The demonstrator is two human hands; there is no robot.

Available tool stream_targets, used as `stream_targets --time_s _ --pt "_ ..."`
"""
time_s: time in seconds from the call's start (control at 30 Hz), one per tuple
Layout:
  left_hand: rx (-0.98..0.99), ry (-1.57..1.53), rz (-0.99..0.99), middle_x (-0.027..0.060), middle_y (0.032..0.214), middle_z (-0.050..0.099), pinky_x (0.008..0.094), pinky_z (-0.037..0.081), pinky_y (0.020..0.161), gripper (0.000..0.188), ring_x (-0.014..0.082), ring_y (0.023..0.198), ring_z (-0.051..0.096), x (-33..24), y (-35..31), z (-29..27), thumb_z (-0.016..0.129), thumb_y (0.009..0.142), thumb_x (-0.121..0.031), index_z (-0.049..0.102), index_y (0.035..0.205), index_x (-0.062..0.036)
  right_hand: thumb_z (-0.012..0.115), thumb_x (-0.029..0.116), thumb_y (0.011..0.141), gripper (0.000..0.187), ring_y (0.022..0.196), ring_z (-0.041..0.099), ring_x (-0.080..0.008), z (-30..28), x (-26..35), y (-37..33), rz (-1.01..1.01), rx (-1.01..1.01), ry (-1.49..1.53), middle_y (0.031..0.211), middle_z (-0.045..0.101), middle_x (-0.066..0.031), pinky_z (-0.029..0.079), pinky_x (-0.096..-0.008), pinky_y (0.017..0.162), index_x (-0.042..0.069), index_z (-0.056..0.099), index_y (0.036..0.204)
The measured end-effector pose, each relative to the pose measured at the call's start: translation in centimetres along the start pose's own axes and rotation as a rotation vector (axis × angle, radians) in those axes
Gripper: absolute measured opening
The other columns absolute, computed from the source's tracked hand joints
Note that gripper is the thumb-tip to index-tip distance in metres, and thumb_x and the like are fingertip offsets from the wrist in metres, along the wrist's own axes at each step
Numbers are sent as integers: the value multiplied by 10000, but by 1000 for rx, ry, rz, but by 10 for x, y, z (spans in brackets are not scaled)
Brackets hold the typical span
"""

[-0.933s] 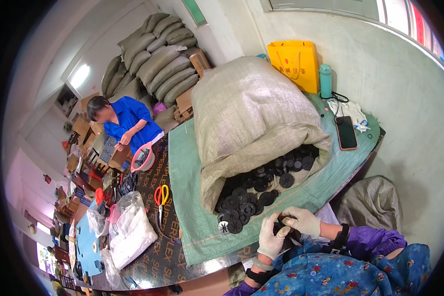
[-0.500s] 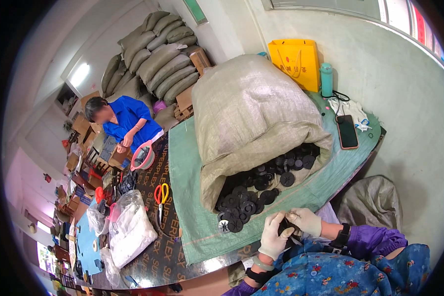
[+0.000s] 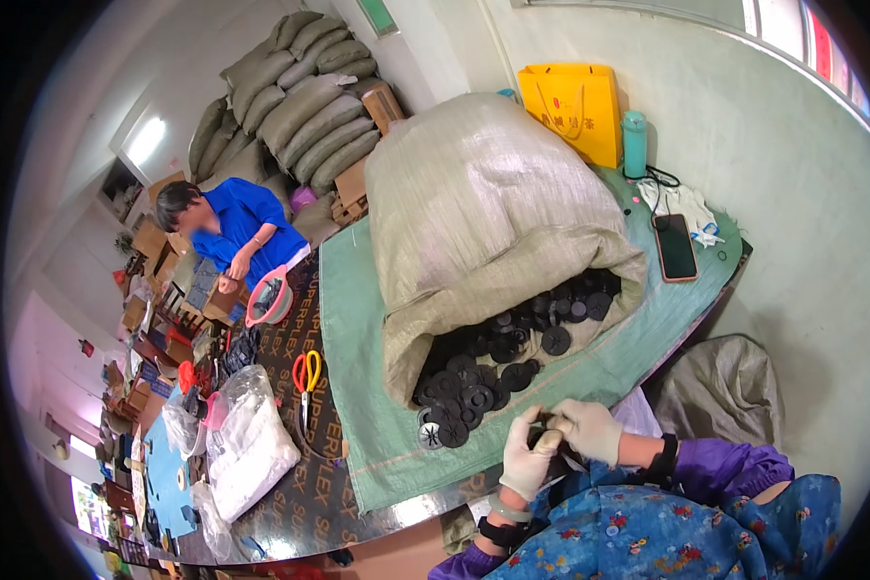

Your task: Assembling black plastic circular components from a large sack on a workbench.

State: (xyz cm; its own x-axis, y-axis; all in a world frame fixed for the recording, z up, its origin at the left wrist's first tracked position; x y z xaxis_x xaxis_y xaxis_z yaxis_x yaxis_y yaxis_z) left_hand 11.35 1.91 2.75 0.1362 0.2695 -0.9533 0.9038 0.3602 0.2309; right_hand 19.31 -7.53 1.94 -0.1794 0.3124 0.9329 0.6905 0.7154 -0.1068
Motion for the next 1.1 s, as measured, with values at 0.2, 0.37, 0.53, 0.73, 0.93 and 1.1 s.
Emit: stream_targets --time_s 0.2,0.37,0.53,0.73,0.93,1.1 --pt "156 -667 -340 83 1081 568 265 477 688 594 157 878 578 37 -11 13 609 904 -378 417 1357 -45 467 409 958 408 583 598 -205 3 -25 -2 162 97 127 655 600 -87 469 -335 550 29 615 940" --pt "-132 -1021 -462 121 1103 540 306 524 737 373 179 907 566 28 4 -8 583 927 -286 495 1202 -50 523 227 902 214 943 598 -349 -20 -13 25 -172 -157 -367 1048 618 -120 484 -425 794 122 606 1069" --pt "-133 248 -99 103 1025 617 323 518 693 170 210 873 599 33 48 -36 581 863 -94 607 1027 -60 552 134 856 345 967 603 -317 -10 8 58 -307 -111 -595 1225 526 -89 503 -405 804 98 540 1198" --pt "67 1083 -8 121 1272 522 412 520 778 441 333 934 593 13 67 2 629 761 -118 516 1184 -74 613 139 783 207 903 608 -312 7 4 75 -355 -25 -789 977 583 -109 506 -417 752 67 588 975" --pt "61 1147 38 121 1144 558 396 531 687 377 299 872 616 7 57 -2 638 747 -111 540 1110 -74 689 252 729 215 876 600 -281 18 25 43 -502 97 -1058 888 588 -88 487 -396 735 91 621 854" --pt "75 1135 -66 123 1150 551 422 521 741 389 327 936 598 7 56 -6 652 749 -108 554 1123 -153 699 275 725 229 893 596 -267 20 25 39 -476 130 -1069 876 590 -76 483 -393 743 93 627 845"
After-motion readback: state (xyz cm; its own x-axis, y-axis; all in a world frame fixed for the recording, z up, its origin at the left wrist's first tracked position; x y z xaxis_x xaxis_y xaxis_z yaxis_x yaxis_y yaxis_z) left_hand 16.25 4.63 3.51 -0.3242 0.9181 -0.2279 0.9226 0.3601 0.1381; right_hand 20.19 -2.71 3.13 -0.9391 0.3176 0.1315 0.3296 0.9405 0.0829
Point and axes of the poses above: each hand's wrist, its own y-axis towards the middle knuckle, its own z-axis out of the palm, x = y × z, the point moved 9 cm from there along y, towards the middle knuckle
